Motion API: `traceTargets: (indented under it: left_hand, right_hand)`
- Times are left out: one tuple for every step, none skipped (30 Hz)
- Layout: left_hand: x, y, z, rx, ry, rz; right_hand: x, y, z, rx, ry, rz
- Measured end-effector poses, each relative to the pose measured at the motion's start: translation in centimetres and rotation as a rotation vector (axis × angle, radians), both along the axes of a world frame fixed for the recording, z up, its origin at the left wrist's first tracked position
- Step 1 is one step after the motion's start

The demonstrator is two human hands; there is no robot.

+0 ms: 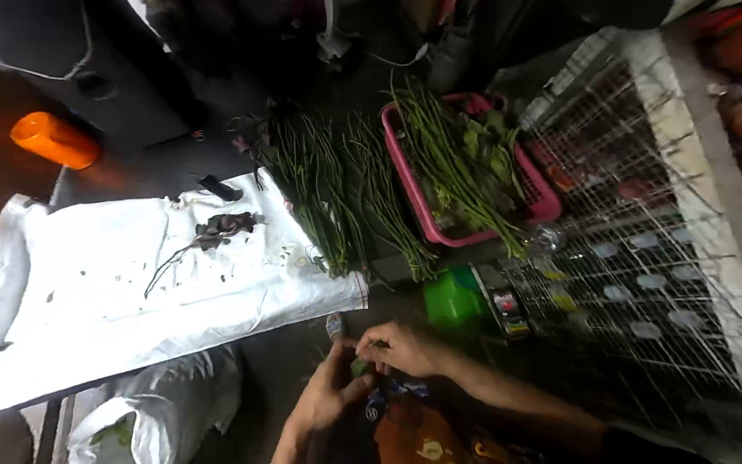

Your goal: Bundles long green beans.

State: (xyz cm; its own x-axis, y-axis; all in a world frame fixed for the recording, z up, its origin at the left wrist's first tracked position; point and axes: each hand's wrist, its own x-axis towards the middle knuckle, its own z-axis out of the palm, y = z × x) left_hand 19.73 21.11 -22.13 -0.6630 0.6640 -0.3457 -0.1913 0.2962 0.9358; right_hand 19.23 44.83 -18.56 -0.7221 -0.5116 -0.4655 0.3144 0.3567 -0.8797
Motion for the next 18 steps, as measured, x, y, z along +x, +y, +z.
traceTargets:
  left_hand:
    - [-1.0, -1.3, 0.0, -0.066, 0.026, -0.09]
    - [-1.9, -2.5, 0.0, -0.137, 0.047, -0.147]
    - [-2.8, -3.8, 0.1, -0.186, 0.062, -0.177]
    - [-3.8, -5.2, 0.3, -0.219, 0.072, -0.183]
    - [-4.8, -6.6, 0.8, -0.239, 0.084, -0.183]
    - [-5.8, -8.0, 1.3, -0.246, 0.098, -0.184]
    - [-6.8, -9.3, 1.8, -0.252, 0.111, -0.198]
    - [-7.9, -10.6, 2.5, -0.264, 0.125, -0.22]
    - [-9.1, -11.8, 3.2, -0.285, 0.134, -0.249]
    - [-10.4, -12.9, 3.9, -0.311, 0.146, -0.267]
    - [-11.8, -13.7, 4.7, -0.341, 0.162, -0.267]
    - [-13.3, -14.2, 5.7, -0.38, 0.201, -0.256]
    - [-15.1, -14.3, 6.8, -0.422, 0.274, -0.25]
    - [-17.3, -13.9, 8.2, -0.468, 0.385, -0.26]
    - [-19.9, -13.1, 9.6, -0.51, 0.531, -0.281]
    - [-22.7, -12.2, 10.7, -0.535, 0.703, -0.309]
    - [-25.7, -11.0, 11.4, -0.529, 0.89, -0.34]
    - [-29.0, -9.3, 12.2, -0.514, 1.067, -0.379]
  right_hand:
    - [-0.6, -0.4, 0.6, -0.029, 0.036, -0.044]
    - [-1.4, -0.7, 1.4, -0.053, 0.07, -0.088]
    - [-2.4, -0.8, 2.4, -0.069, 0.114, -0.126]
    - [-3.3, -0.6, 3.4, -0.077, 0.169, -0.166]
    - [-4.2, -0.2, 4.5, -0.08, 0.224, -0.208]
    - [-5.0, 0.4, 5.5, -0.086, 0.277, -0.262]
    - [-5.6, 1.3, 6.4, -0.11, 0.335, -0.326]
    - [-6.0, 2.4, 7.0, -0.138, 0.39, -0.398]
    - [-6.4, 3.5, 7.4, -0.172, 0.429, -0.474]
    - [-6.5, 4.7, 7.6, -0.202, 0.452, -0.548]
    - [-6.5, 5.8, 7.7, -0.217, 0.456, -0.616]
    - [-6.2, 6.7, 7.6, -0.218, 0.445, -0.678]
    - [-5.6, 7.3, 7.2, -0.207, 0.433, -0.726]
    - [-4.7, 7.7, 6.5, -0.183, 0.427, -0.755]
    - [-3.8, 7.6, 5.8, -0.152, 0.43, -0.78]
    - [-2.7, 7.5, 5.1, -0.125, 0.439, -0.802]
    - [-1.6, 7.1, 4.6, -0.102, 0.452, -0.832]
    - [-0.8, 6.7, 4.4, -0.064, 0.47, -0.868]
